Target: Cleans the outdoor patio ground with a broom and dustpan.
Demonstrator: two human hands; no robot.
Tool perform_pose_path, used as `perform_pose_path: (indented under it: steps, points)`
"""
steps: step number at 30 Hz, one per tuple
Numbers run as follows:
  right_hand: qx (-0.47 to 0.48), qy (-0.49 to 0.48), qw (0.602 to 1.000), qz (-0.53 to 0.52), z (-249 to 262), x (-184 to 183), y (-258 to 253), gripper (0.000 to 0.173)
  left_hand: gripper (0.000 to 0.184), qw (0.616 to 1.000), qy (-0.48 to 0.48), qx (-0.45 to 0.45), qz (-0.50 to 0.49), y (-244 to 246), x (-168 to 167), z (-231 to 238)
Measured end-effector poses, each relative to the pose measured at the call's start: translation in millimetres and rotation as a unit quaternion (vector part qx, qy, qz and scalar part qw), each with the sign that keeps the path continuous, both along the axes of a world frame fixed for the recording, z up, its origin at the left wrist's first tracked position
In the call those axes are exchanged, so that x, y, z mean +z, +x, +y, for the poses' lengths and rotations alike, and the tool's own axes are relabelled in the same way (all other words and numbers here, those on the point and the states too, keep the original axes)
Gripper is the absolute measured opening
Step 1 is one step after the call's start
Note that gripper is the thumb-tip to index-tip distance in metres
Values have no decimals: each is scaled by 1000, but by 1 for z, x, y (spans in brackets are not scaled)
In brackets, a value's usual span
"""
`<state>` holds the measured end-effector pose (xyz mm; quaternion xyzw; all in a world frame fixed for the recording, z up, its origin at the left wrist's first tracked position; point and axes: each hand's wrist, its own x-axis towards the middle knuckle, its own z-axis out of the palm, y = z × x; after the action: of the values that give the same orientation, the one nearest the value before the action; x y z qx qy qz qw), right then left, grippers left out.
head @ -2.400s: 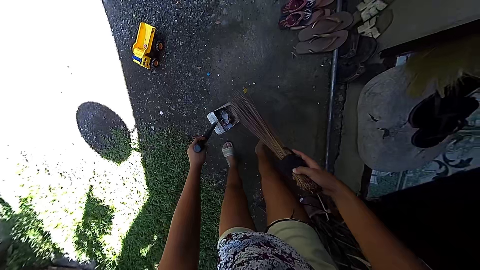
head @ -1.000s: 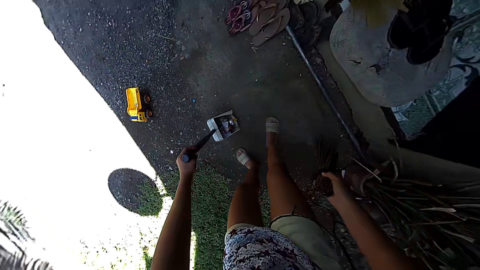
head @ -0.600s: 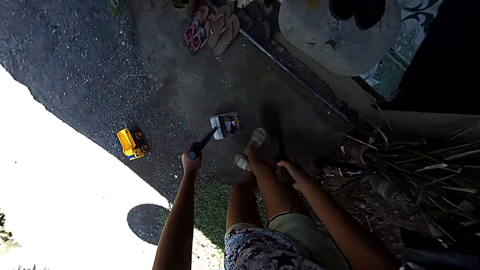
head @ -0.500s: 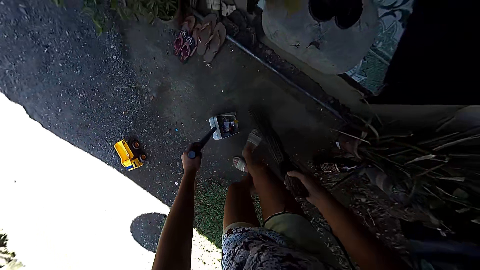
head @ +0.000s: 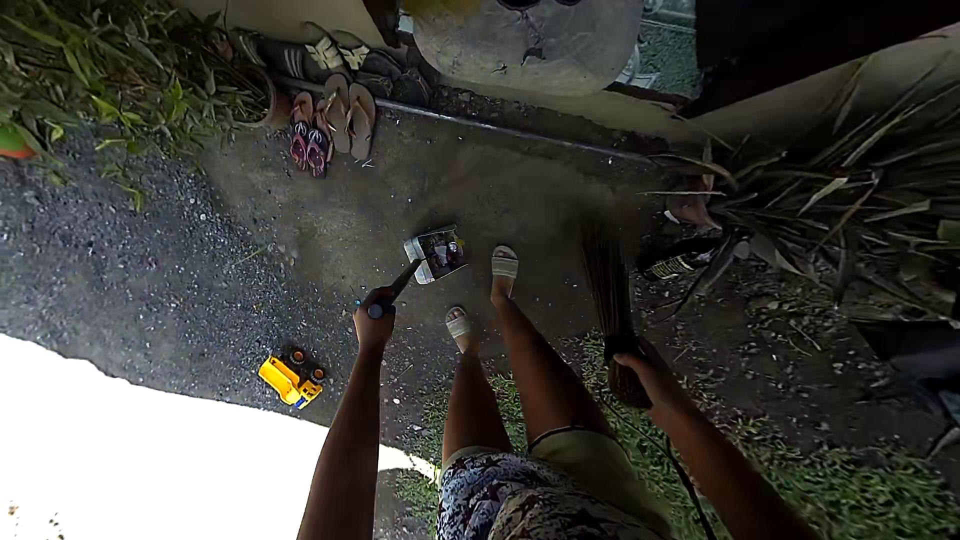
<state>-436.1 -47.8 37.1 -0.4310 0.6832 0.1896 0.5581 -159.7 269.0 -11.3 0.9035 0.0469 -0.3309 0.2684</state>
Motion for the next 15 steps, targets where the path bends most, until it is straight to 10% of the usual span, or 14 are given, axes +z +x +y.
perform_pose_path:
  steps: [15]
  points:
    - [24,15,999,-17,162,-62,-64,77,35,979,7,-202,-4,-32,14,33]
